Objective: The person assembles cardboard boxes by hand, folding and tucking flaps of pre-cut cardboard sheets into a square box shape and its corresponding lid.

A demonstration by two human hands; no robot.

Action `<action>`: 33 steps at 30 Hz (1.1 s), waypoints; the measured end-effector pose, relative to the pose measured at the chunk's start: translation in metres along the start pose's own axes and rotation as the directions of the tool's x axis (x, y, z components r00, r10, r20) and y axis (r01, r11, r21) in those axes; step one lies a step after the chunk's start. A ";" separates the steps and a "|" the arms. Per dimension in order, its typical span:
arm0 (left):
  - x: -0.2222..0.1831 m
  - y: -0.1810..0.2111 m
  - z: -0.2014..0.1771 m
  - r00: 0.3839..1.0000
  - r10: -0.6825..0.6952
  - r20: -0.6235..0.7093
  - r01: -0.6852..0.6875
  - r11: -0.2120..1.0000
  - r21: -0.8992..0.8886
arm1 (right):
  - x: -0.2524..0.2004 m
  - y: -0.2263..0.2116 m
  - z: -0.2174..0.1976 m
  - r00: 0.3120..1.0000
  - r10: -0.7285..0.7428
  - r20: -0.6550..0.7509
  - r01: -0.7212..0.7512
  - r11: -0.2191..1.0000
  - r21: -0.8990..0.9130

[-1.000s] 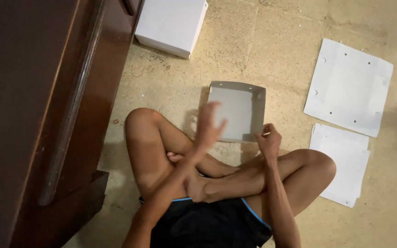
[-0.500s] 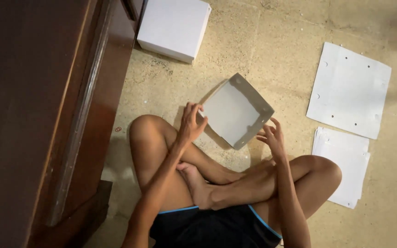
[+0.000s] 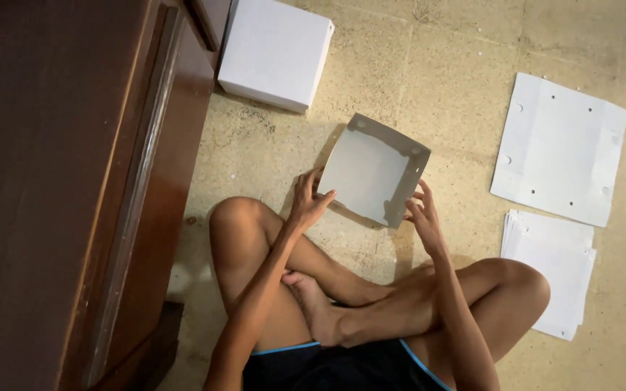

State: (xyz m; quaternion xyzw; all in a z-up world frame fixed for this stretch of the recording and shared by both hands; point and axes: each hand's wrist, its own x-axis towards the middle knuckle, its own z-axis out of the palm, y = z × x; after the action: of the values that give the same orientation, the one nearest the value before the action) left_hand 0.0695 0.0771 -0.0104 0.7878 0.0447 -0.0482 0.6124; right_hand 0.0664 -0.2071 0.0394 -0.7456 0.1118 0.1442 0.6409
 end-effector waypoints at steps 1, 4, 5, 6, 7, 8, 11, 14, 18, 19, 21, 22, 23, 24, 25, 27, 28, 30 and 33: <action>0.002 0.005 -0.001 1.000 0.001 0.001 -0.001 1.000 0.003 | 0.002 -0.005 0.004 1.000 -0.001 -0.001 0.001 1.000 0.003; 0.009 0.015 0.000 1.000 0.005 -0.015 -0.005 1.000 -0.022 | 0.013 -0.011 0.014 0.995 -0.079 -0.059 0.079 0.997 -0.003; 0.014 0.016 0.003 0.999 -0.005 -0.035 0.003 0.999 -0.042 | 0.021 -0.009 0.015 0.987 -0.126 -0.096 0.128 0.992 0.007; 0.019 0.016 0.006 0.998 -0.014 -0.055 0.011 0.998 -0.063 | 0.028 -0.006 0.017 0.976 -0.173 -0.133 0.176 0.984 0.015; 0.027 0.018 0.008 0.998 -0.014 -0.053 0.010 0.998 -0.063 | 0.036 -0.009 0.020 0.976 -0.173 -0.135 0.176 0.984 0.015; 0.034 0.021 0.011 0.997 -0.011 -0.074 0.007 0.999 -0.049 | 0.043 -0.013 0.024 0.968 -0.214 -0.130 0.218 0.976 0.013; 0.065 0.018 0.019 0.986 0.062 -0.152 -0.041 0.989 0.140 | 0.067 -0.029 0.042 0.947 -0.281 -0.153 0.282 0.959 -0.014; 0.094 0.030 0.021 0.948 0.222 -0.229 -0.065 0.837 0.544 | 0.102 -0.021 0.049 0.927 -0.314 -0.205 0.303 0.949 -0.084; 0.124 0.052 0.004 0.865 0.464 -0.191 -0.092 0.521 0.848 | 0.132 -0.022 0.058 0.921 -0.318 -0.227 0.282 0.943 -0.177; 0.130 0.053 -0.003 0.867 0.464 -0.181 -0.100 0.519 0.849 | 0.136 -0.026 0.063 0.920 -0.313 -0.236 0.276 0.945 -0.175; 0.145 0.058 -0.011 0.843 0.508 -0.176 -0.194 0.594 0.781 | 0.142 -0.032 0.068 0.861 -0.420 -0.287 0.331 0.891 -0.311; 0.149 0.048 -0.016 0.845 0.511 -0.158 -0.213 0.593 0.777 | 0.160 -0.016 0.067 0.857 -0.414 -0.306 0.320 0.894 -0.313; 0.156 0.039 -0.017 0.834 0.533 -0.142 -0.213 0.549 0.808 | 0.178 0.000 0.061 0.846 -0.420 -0.328 0.326 0.895 -0.305; 0.162 0.030 -0.017 0.822 0.556 -0.125 -0.213 0.503 0.838 | 0.194 0.017 0.054 0.835 -0.426 -0.349 0.332 0.895 -0.298; 0.164 0.028 -0.017 0.821 0.562 -0.100 -0.243 0.503 0.830 | 0.197 0.013 0.054 0.826 -0.419 -0.377 0.318 0.899 -0.302; 0.168 0.024 -0.018 0.842 0.530 -0.096 -0.188 0.457 0.870 | 0.203 0.005 0.055 0.834 -0.416 -0.362 0.349 0.907 -0.238; 0.165 0.030 -0.015 0.842 0.534 -0.075 -0.212 0.456 0.864 | 0.201 0.007 0.053 0.827 -0.409 -0.385 0.338 0.910 -0.241; 0.161 0.045 -0.016 0.859 0.505 -0.078 -0.192 0.460 0.867 | 0.204 0.005 0.052 0.870 -0.380 -0.316 0.323 0.921 -0.219; 0.163 0.035 -0.014 0.865 0.499 -0.050 -0.156 0.362 0.919 | 0.184 -0.012 0.043 0.922 -0.316 -0.226 0.277 0.942 -0.190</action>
State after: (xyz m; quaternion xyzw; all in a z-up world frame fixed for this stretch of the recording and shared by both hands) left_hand 0.2355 0.0839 0.0050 0.9772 -0.0492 0.1895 0.0826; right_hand 0.2395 -0.1595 -0.0215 -0.8135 0.0667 -0.0427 0.5762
